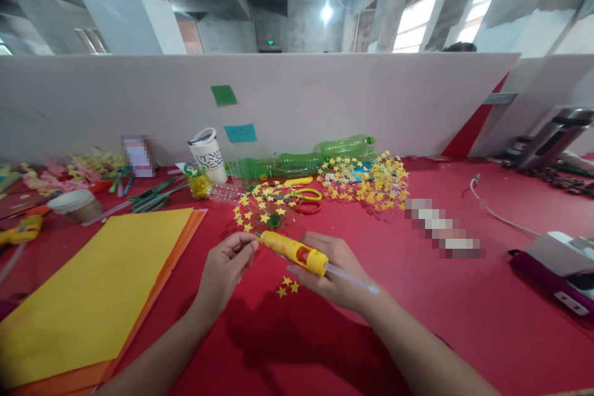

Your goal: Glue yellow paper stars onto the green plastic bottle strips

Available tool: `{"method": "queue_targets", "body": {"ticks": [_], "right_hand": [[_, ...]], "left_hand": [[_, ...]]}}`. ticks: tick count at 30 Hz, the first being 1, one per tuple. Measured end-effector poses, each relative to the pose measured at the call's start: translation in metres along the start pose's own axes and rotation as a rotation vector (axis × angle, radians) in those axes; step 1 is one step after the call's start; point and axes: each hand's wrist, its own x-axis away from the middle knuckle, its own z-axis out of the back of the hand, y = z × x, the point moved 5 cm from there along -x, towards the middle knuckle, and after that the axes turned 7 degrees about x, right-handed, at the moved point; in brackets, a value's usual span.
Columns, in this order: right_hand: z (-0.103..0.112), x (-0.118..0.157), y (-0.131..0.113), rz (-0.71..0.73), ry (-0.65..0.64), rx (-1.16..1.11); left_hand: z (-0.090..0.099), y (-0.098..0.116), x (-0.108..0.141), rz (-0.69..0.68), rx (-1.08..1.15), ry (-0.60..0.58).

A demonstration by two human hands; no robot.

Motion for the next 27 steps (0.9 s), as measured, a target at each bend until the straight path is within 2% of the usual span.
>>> {"method": "queue_targets", "body": {"ticks": [6,12,27], "right_hand": [[-0.006,0.007,0.017,-0.059,0.11,-0.059],[-0.009,0.004,0.018,-0.105,0.028,-0.089],[-0.013,0.005,0.024,-0.176,0.032,-0.128]], "left_hand": [[0.001,0.002,-0.001,-0.004,-0.023,0.002],[0.002,0.003,-0.001,-0.026,-0.047,0.002],[0.001,0.006,0.001,-0.048,-0.038,0.015]]}}
